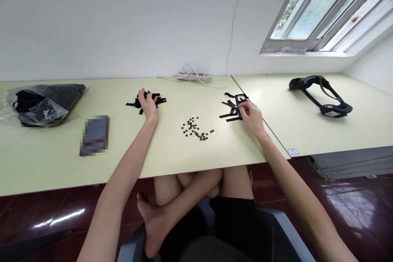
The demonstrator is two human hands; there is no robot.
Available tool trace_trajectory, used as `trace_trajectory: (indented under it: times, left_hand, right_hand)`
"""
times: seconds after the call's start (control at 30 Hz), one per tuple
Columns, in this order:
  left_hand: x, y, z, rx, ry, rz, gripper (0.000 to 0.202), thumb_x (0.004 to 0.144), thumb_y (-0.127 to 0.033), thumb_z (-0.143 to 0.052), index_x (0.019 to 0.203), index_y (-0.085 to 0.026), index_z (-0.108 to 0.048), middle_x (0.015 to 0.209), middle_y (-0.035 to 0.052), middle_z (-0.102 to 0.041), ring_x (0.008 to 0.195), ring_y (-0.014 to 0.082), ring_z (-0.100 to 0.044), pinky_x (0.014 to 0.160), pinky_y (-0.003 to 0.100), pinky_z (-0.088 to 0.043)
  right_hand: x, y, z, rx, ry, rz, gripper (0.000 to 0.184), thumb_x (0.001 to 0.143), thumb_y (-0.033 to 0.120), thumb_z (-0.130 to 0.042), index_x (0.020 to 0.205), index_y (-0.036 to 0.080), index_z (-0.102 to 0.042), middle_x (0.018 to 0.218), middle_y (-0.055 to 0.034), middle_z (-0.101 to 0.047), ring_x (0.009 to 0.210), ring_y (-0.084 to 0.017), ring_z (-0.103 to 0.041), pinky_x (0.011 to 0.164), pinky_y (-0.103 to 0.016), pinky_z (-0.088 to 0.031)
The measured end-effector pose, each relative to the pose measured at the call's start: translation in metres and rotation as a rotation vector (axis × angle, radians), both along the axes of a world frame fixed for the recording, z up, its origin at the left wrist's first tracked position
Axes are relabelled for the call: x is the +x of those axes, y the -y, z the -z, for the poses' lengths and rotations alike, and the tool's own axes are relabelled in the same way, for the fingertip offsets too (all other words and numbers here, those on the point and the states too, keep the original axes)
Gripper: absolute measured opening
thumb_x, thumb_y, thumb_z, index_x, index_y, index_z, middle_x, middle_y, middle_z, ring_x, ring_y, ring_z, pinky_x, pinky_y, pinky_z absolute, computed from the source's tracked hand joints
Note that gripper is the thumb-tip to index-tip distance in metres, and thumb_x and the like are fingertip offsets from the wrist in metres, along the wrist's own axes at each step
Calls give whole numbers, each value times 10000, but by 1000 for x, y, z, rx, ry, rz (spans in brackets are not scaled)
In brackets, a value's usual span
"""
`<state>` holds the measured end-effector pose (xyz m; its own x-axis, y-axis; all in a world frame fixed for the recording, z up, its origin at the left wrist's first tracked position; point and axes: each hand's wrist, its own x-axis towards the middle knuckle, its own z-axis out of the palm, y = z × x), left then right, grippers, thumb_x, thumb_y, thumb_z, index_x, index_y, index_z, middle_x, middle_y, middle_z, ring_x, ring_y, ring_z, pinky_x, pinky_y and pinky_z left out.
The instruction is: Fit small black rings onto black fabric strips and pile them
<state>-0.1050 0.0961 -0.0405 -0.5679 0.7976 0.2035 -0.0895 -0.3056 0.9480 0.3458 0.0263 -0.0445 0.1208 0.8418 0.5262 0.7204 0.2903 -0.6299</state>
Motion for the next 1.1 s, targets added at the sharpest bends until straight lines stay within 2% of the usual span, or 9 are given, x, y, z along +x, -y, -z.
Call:
trace_trajectory:
  times: [0.07,0.13,0.23,0.33,0.4,0.57,0.73,0.93,1.1]
  left_hand:
    - [5,3,-3,6,18,-12,412,1104,-205,-555,1497,-309,-621,1878,63,-244,1638,202,-479,1172,265,-615]
    - [12,6,-7,-11,28,-21,388,1107,-189,-543,1471,-292,-627,1863,78,-266,1578,178,-534,1135,239,-624]
    - [22,11,-12,-20,-8,-3,342,1077,-158,-565,1389,-268,-656,1782,106,-370,1394,158,-657,1029,219,-662]
    - [31,16,-14,16,-74,29,298,1016,-119,-585,1263,-250,-689,1681,106,-460,1200,143,-728,880,196,-675]
    - [37,19,-16,51,-117,53,267,975,-105,-597,1182,-238,-701,1621,94,-502,1112,131,-749,809,178,-656]
    - [48,29,-22,85,-199,128,255,917,-68,-591,1087,-211,-715,1455,81,-594,963,107,-759,723,170,-613]
    - [57,35,-26,99,-277,192,271,893,-33,-584,1030,-196,-751,1354,73,-631,860,99,-749,693,196,-606]
    - [65,41,-27,152,-347,293,279,895,-5,-591,969,-195,-781,1284,64,-674,816,99,-720,650,188,-580]
    - [70,45,-28,213,-406,370,339,880,56,-594,951,-198,-807,1271,65,-693,830,103,-694,650,183,-546]
  right_hand:
    - [15,23,13,5,157,-25,214,1020,333,-561,1110,262,-742,1189,-145,-759,1205,-374,-642,1035,-543,-570]
    - [25,39,23,-14,229,-16,280,1015,317,-562,1215,258,-750,1259,-163,-738,1251,-398,-610,1102,-589,-549]
    - [30,48,29,-51,248,-12,391,1049,341,-545,1374,258,-745,1365,-181,-715,1303,-417,-592,1149,-621,-534]
    - [27,44,28,-80,271,-97,387,1061,350,-546,1359,268,-778,1476,-166,-712,1422,-429,-556,1247,-658,-457]
    - [24,42,26,-87,253,-121,352,1052,338,-557,1303,271,-795,1459,-147,-739,1423,-419,-572,1264,-656,-447]
    - [23,46,19,-53,201,-116,262,1022,308,-583,1187,249,-779,1258,-162,-795,1277,-391,-655,1157,-595,-538]
    - [22,51,13,-25,127,-115,193,969,271,-606,1108,246,-737,1129,-135,-774,1049,-324,-718,1014,-503,-591]
    - [20,48,11,11,48,-66,205,988,366,-604,1084,237,-732,1084,-132,-757,927,-298,-688,912,-471,-580]
    - [25,45,11,-8,-22,5,268,980,466,-648,1073,237,-752,972,-109,-758,833,-284,-677,841,-469,-590]
